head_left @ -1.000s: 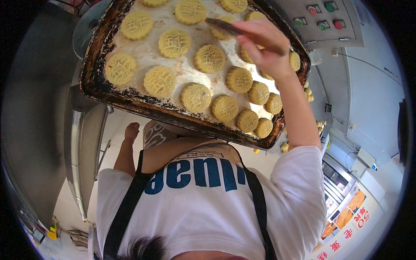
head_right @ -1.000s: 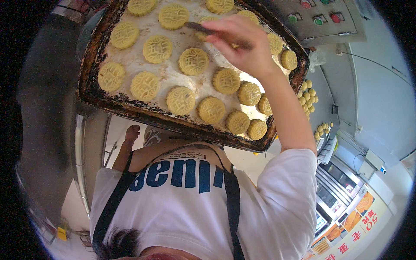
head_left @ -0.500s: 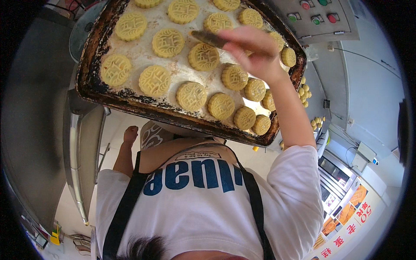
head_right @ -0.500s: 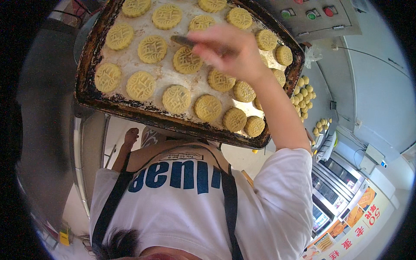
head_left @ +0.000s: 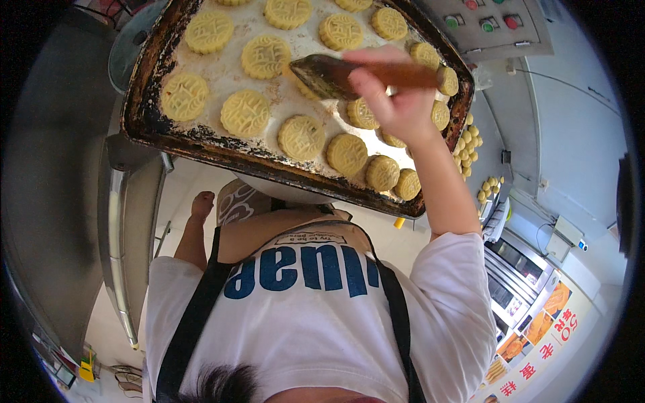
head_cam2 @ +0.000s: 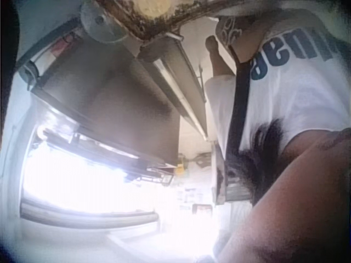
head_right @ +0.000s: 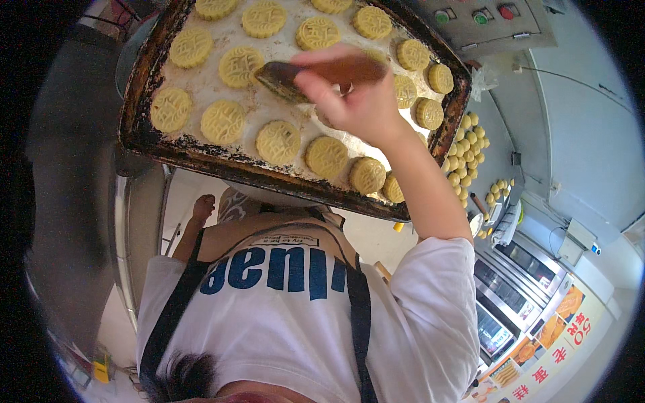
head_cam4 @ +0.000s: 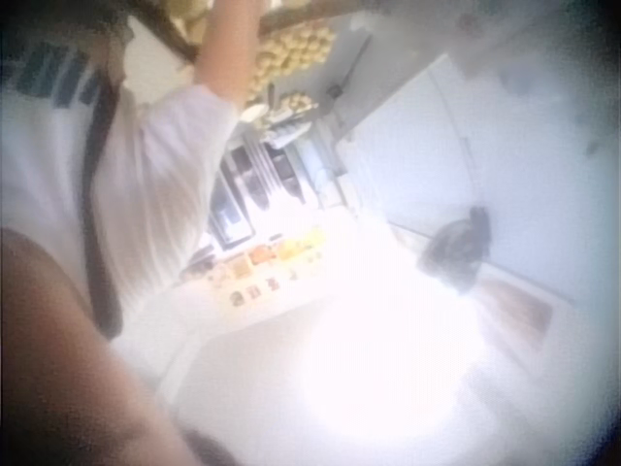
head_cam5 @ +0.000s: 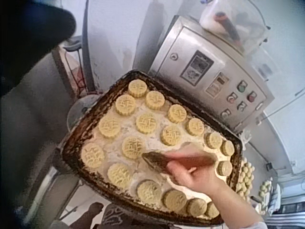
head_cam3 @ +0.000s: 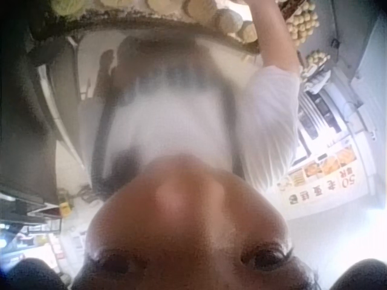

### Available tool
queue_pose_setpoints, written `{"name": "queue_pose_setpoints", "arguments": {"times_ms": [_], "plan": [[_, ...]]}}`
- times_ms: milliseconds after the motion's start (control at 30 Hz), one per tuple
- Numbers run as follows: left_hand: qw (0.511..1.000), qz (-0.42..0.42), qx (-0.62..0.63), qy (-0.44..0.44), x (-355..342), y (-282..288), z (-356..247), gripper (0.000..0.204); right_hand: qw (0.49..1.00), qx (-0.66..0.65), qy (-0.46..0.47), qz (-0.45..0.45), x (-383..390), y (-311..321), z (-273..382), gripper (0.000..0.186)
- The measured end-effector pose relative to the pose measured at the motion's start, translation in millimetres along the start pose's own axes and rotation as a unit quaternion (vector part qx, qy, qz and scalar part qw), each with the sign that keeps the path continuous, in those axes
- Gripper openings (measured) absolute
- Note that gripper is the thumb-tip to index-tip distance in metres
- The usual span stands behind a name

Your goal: The person uses a yellow press tool to mold dough balls into shaped pastries on a metal table before placing them on a tray. The person then applies a liquid coating to the pastries on the tray using a brush.

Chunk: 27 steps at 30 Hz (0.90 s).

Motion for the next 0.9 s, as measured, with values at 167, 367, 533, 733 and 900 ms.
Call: {"name": "queue_pose_setpoints", "arguments": {"times_ms": [167, 367, 533, 733, 900], "plan": [[0.999, 0.01, 0.002, 0.04, -0.9, 4.9, -16.9, 0.042, 0.969, 0.244, 0.032, -0.011, -4.3, 10.7, -24.9, 0.019], [0.992, -0.004, -0.094, -0.081, -27.0, -2.1, 33.9, 0.044, 0.939, 0.204, 0.211, 0.178, 12.3, -10.4, 19.8, 0.027], [0.994, 0.091, -0.028, 0.046, -37.6, 2.6, 17.4, 0.043, 0.973, 0.178, -0.133, -0.056, 13.0, -1.9, -15.9, 0.016], [0.998, 0.026, -0.045, -0.021, -30.3, 15.1, 19.8, 0.044, 0.896, 0.371, 0.235, 0.067, 17.6, -24.2, 8.7, 0.029], [0.981, 0.057, -0.164, -0.089, -48.3, 16.3, 45.2, 0.045, 0.985, 0.058, 0.082, 0.142, 52.8, -30.9, 40.7, 0.047]]}}
Point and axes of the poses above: each hand's wrist, its own x-axis away from the middle knuckle, its own y-axis out of the back of the hand, z = x × y, the point moved 1 cm from there along -x, towards the middle knuckle, and after that the axes turned 2 degrees about y, right-handed, at the moved point
